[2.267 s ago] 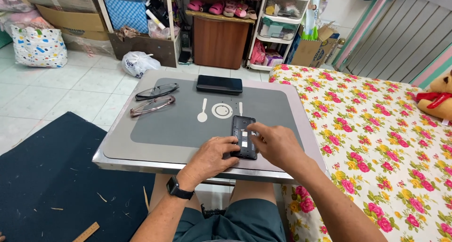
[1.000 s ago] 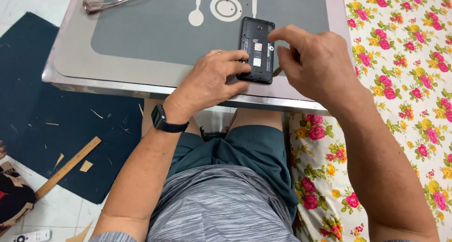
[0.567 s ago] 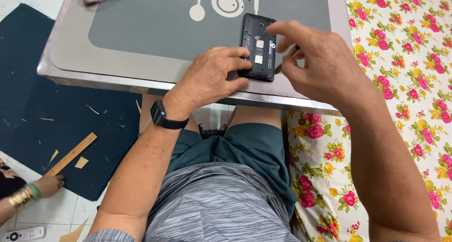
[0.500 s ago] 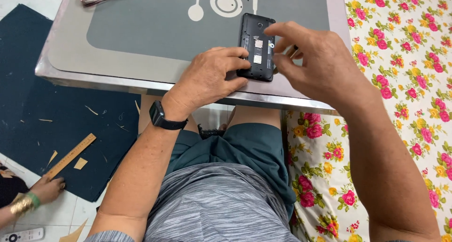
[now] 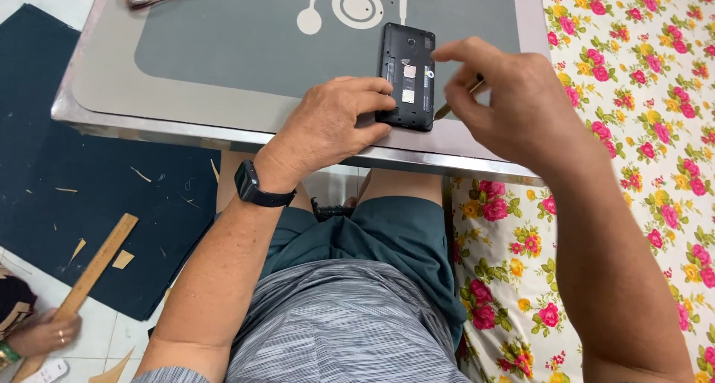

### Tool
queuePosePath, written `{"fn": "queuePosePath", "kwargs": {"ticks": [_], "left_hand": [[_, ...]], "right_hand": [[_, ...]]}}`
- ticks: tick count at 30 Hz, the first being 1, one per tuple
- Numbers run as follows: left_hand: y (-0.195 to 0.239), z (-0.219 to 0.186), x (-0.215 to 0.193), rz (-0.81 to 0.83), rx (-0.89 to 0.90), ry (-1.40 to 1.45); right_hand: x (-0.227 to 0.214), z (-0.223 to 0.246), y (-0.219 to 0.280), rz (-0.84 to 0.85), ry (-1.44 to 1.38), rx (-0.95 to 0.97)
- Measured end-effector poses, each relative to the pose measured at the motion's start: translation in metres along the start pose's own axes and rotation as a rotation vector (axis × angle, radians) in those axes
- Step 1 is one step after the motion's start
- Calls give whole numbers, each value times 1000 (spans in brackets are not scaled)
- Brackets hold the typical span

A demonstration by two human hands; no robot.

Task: The person uses a small screwdriver to unscrew and remove screws from the back of a disassembled mobile phone. They place the removed screws on a gray mat next to the phone and continue to work on the device's internal components.

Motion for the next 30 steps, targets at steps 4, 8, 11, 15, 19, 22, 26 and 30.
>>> {"fn": "queuePosePath", "kwargs": {"ticks": [4,8,11,15,19,22,26,30], "left_hand": [[0,-1,0,14,7,-1],[0,-3,-1,13,14,0],[0,-4,-1,13,12,-13],[0,-6,-2,18,20,-11],[-1,-7,-2,11,30,-4],[0,-5,-2,16,32,-9],[0,-8,-4,2,40,9],[0,-8,-4,2,41,-5]], "right_hand": [[1,13,0,150,-228,38],[9,-9,-1,-11,-51,13],[-1,8,-1,126,-222,69],[7,4,0,174,-197,65],[-1,-2,-2,55,-99,75],[-2,4,0,104,-173,85],[11,-19,6,-108,59,-52],[1,-9,6,-130,25,-23]]}}
Point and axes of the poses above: each hand's wrist, its own y-axis away from the middle knuckle, its own x-axis out of the palm, z = x × y, the point moved 8 cm from there along -y, towards the middle knuckle, and after that the axes turned 5 degrees about -z, right-handed, at the moved point
